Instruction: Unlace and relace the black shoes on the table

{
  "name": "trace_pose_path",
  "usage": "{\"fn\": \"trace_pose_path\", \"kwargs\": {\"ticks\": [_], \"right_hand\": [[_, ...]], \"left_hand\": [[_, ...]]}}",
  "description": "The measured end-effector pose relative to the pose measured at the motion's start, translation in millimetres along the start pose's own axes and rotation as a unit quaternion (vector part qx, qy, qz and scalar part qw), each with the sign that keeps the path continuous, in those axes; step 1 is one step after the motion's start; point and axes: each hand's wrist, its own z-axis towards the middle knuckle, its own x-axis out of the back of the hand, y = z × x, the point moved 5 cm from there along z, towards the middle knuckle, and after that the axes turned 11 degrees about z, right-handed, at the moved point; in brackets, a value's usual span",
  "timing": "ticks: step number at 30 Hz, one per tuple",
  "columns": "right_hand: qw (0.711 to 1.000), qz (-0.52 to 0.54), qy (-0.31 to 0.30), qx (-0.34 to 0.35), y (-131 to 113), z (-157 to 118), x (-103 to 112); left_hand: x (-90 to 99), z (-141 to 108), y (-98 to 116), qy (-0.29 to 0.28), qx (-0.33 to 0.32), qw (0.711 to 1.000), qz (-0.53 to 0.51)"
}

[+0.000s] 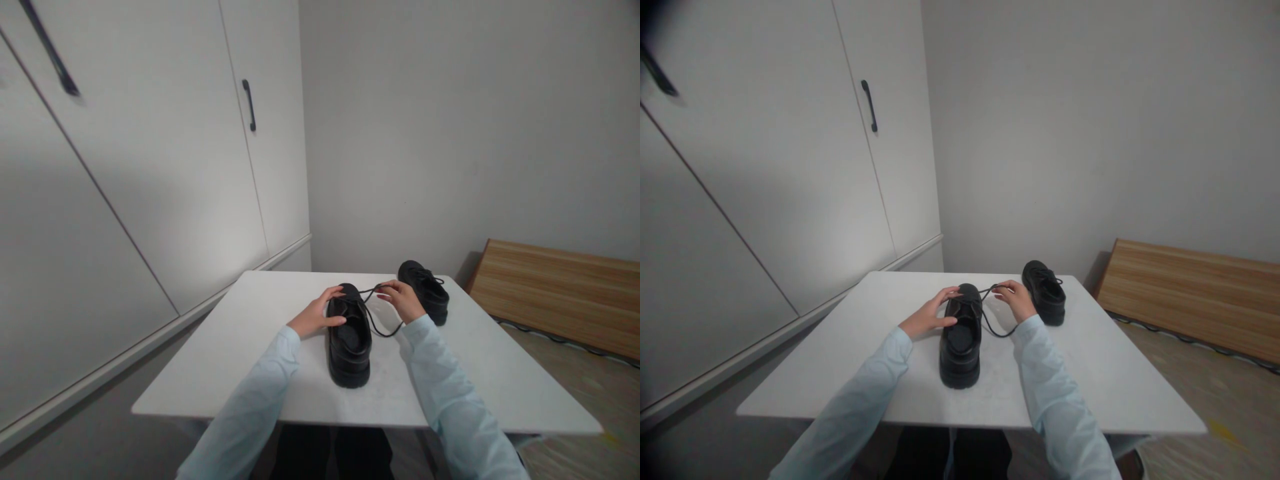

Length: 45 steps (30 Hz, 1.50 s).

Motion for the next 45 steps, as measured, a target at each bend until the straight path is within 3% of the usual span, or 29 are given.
{"fn": "trace_pose_path", "kwargs": {"ticks": [11,17,27,31,37,45], "right_hand": [[0.988,0.140,-0.031,-0.052,1,-5,-2],[0.987,0.137,-0.054,-0.070,1,-5,-4],[0.987,0.147,-0.016,-0.063,7,-2,3],[0.995,0.095,0.007,-0.029,3,-2,3],[0.994,-0.091,0.007,0.061,-9,-2,-1],[0.980,-0.166,0.013,0.114,-12,1,2]], "left_hand": [[0.1,0,0,-0.003,0.003,1.000,-0.001],[-0.5,0,-2,0.002,-0.003,1.000,0.001],[-0.9,0,-1,0.002,-0.001,1.000,-0.003],[-0.5,0,0,-0.002,0.001,1.000,0.001],[-0.2,1,0,-0.001,0.000,1.000,0.009],[-1.0,1,0,-0.002,0.001,1.000,0.010]]}}
